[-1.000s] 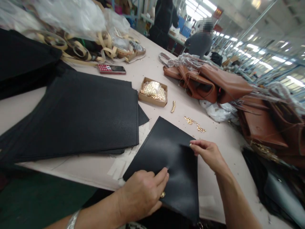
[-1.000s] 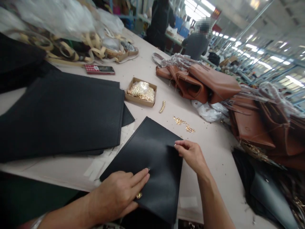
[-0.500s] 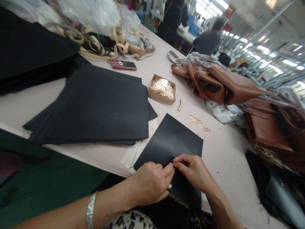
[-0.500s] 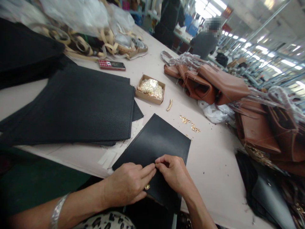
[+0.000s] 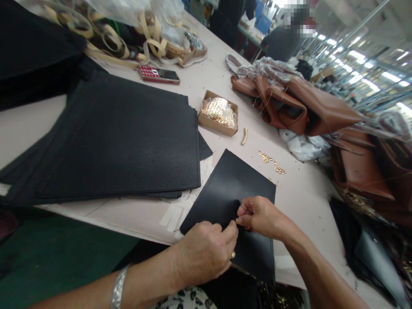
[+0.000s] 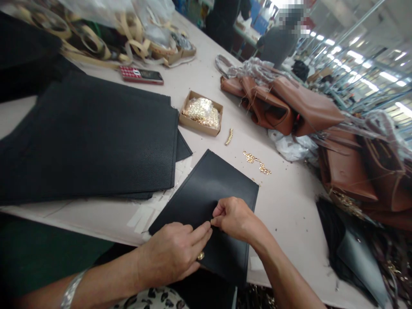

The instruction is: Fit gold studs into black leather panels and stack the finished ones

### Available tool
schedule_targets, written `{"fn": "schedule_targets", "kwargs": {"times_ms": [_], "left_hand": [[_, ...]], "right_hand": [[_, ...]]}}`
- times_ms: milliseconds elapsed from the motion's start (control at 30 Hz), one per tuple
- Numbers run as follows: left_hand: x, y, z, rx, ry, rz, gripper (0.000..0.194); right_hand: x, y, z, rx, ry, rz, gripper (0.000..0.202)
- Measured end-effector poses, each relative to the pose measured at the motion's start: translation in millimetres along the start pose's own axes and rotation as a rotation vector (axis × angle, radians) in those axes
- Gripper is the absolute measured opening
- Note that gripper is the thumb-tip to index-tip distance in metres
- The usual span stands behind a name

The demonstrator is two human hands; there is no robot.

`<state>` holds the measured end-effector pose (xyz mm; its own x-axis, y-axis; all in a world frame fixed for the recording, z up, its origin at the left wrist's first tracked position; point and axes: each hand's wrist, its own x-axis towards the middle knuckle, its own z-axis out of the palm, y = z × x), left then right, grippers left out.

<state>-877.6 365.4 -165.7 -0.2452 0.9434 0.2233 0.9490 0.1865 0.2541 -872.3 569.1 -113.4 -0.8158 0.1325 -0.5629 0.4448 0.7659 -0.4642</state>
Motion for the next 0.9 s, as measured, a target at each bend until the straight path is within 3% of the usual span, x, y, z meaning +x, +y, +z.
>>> {"fn": "schedule_targets", "kwargs": {"times_ms": [100, 300, 400, 500, 567, 633, 700, 800, 900], "left_hand": [[0.6, -0.7, 0.7, 0.003, -0.004, 0.008, 0.044], [0.9, 0.0, 0.5, 0.004, -0.014, -0.007, 0.042], [0.6, -0.2, -0.5, 0.009, -0.014, -0.005, 0.036], [0.0, -1.6, -0.7, -0.009, 0.012, -0.011, 0.032], [-0.9, -3.5, 0.8, -0.045, 0.055, -0.009, 0.030], [-2.0, -6.5, 3.8, -0.089, 0.140, 0.008, 0.031], [-2.3, -10.4, 7.7, -0.108, 0.256, 0.056, 0.034], [0.1, -15.0, 10.9, -0.083, 0.391, 0.147, 0.035], [3.6, -13.3, 5.9, -0.072, 0.417, 0.211, 0.033]], "right_hand": [[1.6, -8.0, -4.3, -0.050, -0.009, 0.016, 0.006], [13.0, -22.8, -15.5, -0.160, -0.142, 0.131, 0.013], [15.2, -23.6, -23.7, -0.225, -0.123, 0.111, 0.025], [4.8, -9.8, -25.3, -0.292, 0.057, -0.027, 0.038], [-8.0, 9.9, -22.3, -0.298, 0.295, -0.070, 0.036], [-21.6, 34.6, -17.3, -0.190, 0.580, -0.009, 0.033], [-32.2, 58.0, -10.8, 0.039, 0.748, 0.059, 0.039], [-38.5, 77.7, 0.3, 0.369, 0.708, 0.041, 0.045], [-44.4, 79.0, 9.1, 0.512, 0.684, -0.026, 0.042]]}}
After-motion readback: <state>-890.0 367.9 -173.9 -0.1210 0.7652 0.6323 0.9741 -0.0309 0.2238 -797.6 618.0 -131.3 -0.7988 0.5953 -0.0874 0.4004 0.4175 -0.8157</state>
